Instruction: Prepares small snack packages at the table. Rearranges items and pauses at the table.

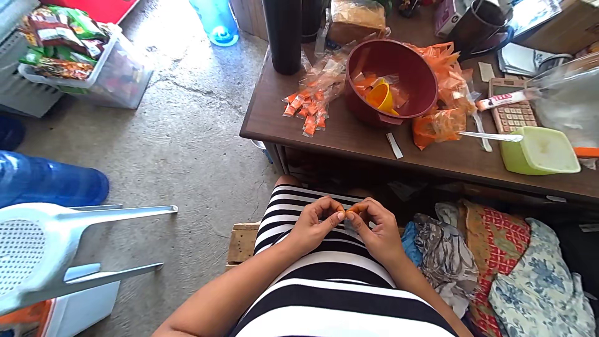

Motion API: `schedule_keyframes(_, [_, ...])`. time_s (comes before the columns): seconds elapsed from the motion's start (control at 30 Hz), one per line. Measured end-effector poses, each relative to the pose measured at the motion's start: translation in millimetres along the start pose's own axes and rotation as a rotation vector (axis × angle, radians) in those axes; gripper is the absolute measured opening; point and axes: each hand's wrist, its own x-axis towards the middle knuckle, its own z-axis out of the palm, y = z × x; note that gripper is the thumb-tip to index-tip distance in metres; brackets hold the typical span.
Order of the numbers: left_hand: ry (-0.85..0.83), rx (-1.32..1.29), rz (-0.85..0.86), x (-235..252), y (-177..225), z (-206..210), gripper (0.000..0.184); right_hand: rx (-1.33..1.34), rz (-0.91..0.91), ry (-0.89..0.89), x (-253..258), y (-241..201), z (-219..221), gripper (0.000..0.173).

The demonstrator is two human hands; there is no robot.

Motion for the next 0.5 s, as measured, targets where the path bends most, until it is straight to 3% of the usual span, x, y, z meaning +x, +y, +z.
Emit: schedule_keyframes(0.5, [-0.01,-0.006,0.015,-1.2,1.1,0.1,0.008,0.024,-0.03,-0.038,-0.7,-3.6,-2.6,0.017])
